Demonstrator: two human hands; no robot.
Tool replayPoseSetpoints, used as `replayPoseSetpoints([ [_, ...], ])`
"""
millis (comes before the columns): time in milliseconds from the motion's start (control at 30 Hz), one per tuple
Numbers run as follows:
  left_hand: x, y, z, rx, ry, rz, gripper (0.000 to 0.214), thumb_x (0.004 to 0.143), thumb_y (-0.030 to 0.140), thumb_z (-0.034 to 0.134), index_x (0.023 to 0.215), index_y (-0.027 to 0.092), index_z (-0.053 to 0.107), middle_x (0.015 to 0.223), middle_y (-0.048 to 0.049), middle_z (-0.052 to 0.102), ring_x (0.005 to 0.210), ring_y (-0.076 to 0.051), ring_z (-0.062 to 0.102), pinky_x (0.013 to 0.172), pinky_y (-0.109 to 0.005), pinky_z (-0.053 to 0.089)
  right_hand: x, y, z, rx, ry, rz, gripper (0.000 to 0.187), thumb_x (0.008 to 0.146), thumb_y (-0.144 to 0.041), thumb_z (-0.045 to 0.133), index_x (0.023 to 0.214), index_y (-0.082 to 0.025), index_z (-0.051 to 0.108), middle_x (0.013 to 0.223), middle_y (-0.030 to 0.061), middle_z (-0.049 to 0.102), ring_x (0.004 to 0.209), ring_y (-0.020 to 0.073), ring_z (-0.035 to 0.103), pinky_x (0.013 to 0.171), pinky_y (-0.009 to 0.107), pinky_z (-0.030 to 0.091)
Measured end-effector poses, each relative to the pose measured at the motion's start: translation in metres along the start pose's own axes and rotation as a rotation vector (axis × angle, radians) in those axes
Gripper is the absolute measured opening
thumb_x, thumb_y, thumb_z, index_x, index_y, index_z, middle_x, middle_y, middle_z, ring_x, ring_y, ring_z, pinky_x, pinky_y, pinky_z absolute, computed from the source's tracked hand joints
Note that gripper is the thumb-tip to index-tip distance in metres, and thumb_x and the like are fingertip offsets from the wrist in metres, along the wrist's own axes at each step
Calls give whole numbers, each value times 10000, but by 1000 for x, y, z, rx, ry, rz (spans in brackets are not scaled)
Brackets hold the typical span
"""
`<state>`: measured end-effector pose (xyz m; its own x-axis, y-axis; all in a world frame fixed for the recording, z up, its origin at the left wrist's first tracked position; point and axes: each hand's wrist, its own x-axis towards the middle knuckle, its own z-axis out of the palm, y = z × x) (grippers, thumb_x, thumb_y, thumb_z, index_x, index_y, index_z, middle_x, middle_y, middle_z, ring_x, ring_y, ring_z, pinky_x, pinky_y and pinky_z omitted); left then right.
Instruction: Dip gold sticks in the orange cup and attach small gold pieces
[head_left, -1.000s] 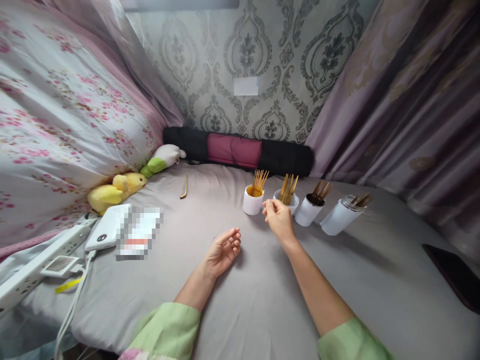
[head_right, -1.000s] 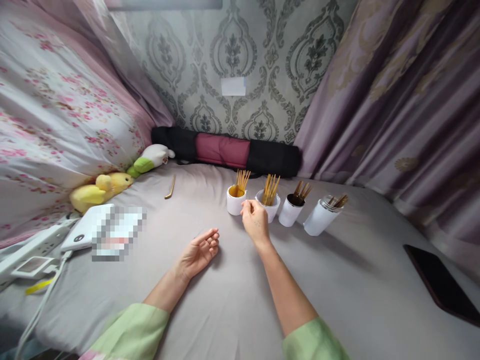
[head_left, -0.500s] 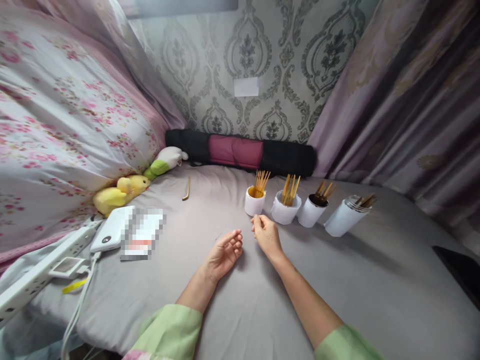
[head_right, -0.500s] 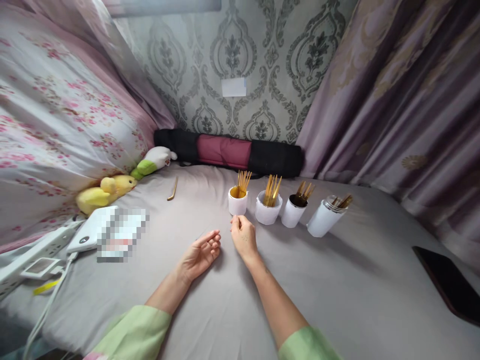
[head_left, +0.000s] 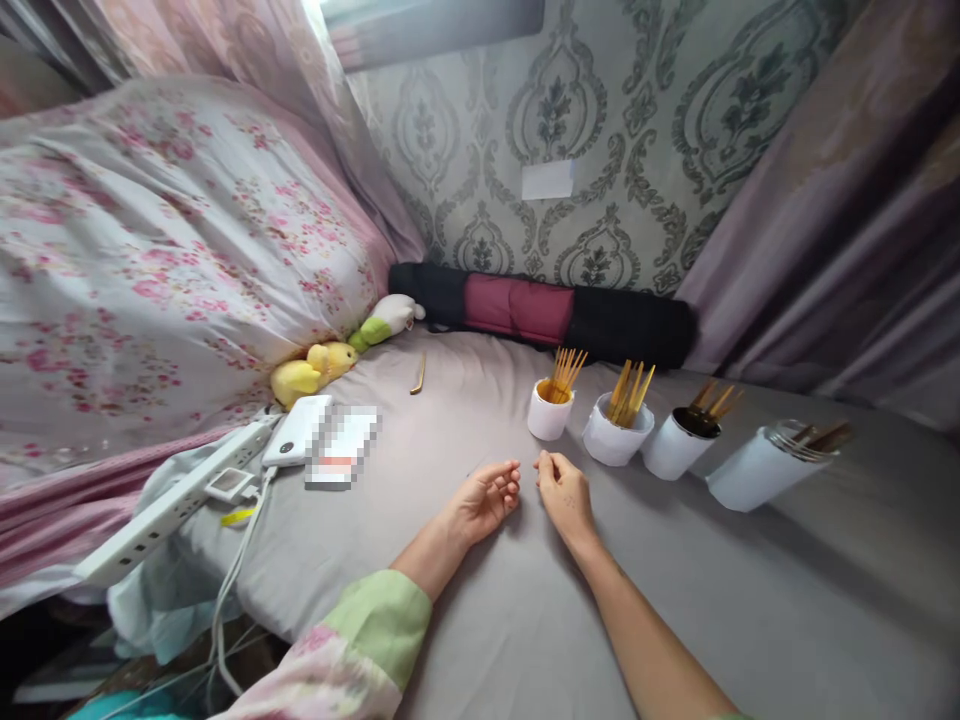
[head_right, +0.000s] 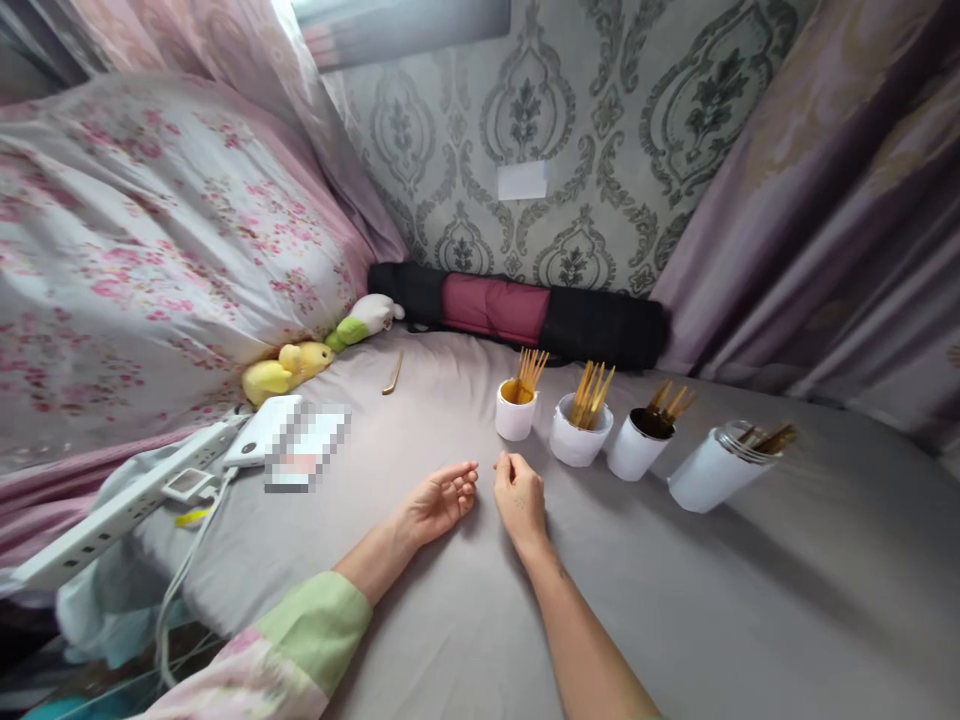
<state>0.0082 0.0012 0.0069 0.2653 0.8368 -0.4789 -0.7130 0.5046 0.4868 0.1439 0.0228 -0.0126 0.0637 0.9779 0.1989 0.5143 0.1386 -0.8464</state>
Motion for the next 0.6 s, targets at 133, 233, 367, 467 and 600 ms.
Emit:
replayPoseSetpoints([
  [133, 8, 19, 1, 163, 103, 45, 29, 751, 120, 592, 777, 106, 596, 623, -8, 547, 479, -42, 479, 445, -146, 376, -2, 3, 2, -6, -9, 12, 417, 856, -485, 337, 755, -183, 605, 712, 75, 663, 568, 156, 557, 519, 236, 365],
  [233, 19, 45, -2, 279, 166, 117, 19, 750, 113, 581, 760, 101, 593, 612, -11, 545, 468, -42, 475, 434, -147, 372, -3, 5, 2, -20, -8, 8, 408, 856, -480, 340, 750, -188, 605, 698, 63, 657, 557, 149, 550, 525, 234, 362],
  [367, 36, 88, -13, 489, 272, 264, 74, 694, 108, 644, 740, 103, 585, 626, -21, 561, 481, -52, 489, 430, -154, 365, -3, 5, 2, -24, -8, 1, 400, 857, -474, 341, 747, -190, 601, 705, 56, 652, 551, 142, 540, 526, 231, 357],
  [467, 45, 119, -22, 642, 365, 364, 121, 672, 135, 675, 732, 116, 572, 640, -27, 575, 501, -53, 500, 465, -159, 377, -3, 6, 2, -20, -18, 2, 406, 860, -476, 333, 748, -190, 599, 711, 56, 653, 538, 138, 531, 513, 228, 351],
  [600, 50, 153, -32, 857, 492, 408, 122, 701, 162, 657, 750, 112, 557, 632, -32, 580, 506, -62, 495, 465, -176, 355, -2, 8, 4, -16, -19, -10, 416, 858, -488, 330, 741, -191, 599, 697, 53, 651, 532, 138, 528, 500, 229, 345],
])
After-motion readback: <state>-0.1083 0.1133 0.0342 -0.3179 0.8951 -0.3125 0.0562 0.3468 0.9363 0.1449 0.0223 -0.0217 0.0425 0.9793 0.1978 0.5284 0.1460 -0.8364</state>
